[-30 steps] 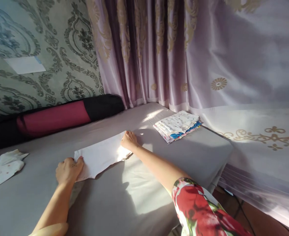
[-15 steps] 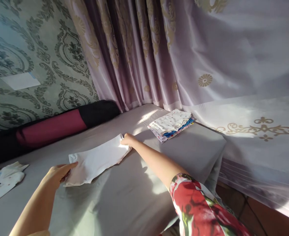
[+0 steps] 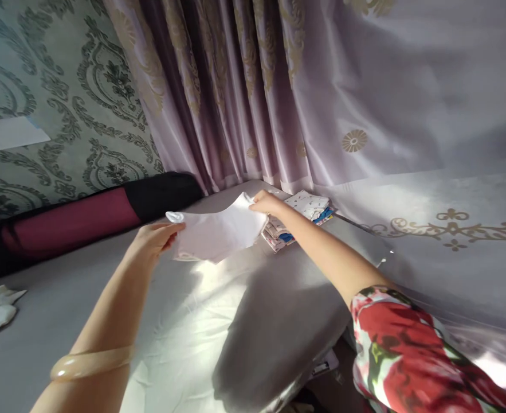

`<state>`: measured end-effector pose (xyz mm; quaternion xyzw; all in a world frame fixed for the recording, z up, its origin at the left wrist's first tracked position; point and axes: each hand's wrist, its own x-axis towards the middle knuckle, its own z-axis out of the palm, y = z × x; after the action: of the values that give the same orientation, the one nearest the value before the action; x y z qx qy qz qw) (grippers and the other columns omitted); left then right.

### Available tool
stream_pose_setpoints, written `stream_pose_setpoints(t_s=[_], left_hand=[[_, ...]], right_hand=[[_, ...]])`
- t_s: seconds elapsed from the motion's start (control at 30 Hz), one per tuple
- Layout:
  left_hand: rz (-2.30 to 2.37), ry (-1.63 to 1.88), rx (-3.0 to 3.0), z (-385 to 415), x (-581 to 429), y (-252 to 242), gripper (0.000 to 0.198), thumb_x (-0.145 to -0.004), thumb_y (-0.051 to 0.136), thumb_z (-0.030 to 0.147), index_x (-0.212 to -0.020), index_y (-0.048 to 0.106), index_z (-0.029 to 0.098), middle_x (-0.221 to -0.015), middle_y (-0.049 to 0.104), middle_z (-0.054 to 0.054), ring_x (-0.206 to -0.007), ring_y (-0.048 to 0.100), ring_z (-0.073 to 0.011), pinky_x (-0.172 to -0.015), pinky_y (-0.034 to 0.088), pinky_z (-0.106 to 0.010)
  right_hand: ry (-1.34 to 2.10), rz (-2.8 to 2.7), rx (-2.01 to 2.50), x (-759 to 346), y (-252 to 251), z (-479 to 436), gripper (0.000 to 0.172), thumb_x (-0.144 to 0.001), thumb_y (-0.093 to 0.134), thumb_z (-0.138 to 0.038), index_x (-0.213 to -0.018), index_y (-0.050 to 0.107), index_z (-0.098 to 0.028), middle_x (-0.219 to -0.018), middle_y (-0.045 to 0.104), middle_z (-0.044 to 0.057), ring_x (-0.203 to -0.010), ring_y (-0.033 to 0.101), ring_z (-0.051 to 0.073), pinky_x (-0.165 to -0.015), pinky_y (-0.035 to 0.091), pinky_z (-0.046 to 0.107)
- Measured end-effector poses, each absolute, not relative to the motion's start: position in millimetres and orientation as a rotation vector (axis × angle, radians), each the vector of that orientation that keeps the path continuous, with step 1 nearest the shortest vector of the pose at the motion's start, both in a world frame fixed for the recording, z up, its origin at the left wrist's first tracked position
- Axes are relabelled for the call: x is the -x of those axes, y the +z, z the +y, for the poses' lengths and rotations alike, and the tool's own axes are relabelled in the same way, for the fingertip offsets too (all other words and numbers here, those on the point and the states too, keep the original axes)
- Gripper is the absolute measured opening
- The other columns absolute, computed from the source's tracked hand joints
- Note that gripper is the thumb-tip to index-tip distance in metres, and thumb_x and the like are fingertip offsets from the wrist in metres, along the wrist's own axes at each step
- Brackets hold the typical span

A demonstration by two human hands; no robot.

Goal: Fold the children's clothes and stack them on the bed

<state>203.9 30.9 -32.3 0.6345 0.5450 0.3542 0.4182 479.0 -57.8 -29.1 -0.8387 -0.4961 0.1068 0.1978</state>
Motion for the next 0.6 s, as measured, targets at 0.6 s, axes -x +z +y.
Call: stream_pose_setpoints(t_s=[0.6], left_hand=[[0.868, 0.812, -1.014, -31.1, -428.9, -84.3, 0.023, -0.063, 0.073, 0.024, -0.058, 0.053, 0.015, -0.054, 0.048, 0.005, -0.046, 0.041, -0.0043, -0.044, 0.026, -0.019]], right_hand=[[-0.049, -1.151, 2.796, -664.6, 5.6, -112.9, 0.024, -0.088, 0.058, -0.024, -0.106, 0.072, -0.015, -0.101, 0.071, 0.01, -0.09, 0.064, 0.018, -0.074, 0.044, 0.024]])
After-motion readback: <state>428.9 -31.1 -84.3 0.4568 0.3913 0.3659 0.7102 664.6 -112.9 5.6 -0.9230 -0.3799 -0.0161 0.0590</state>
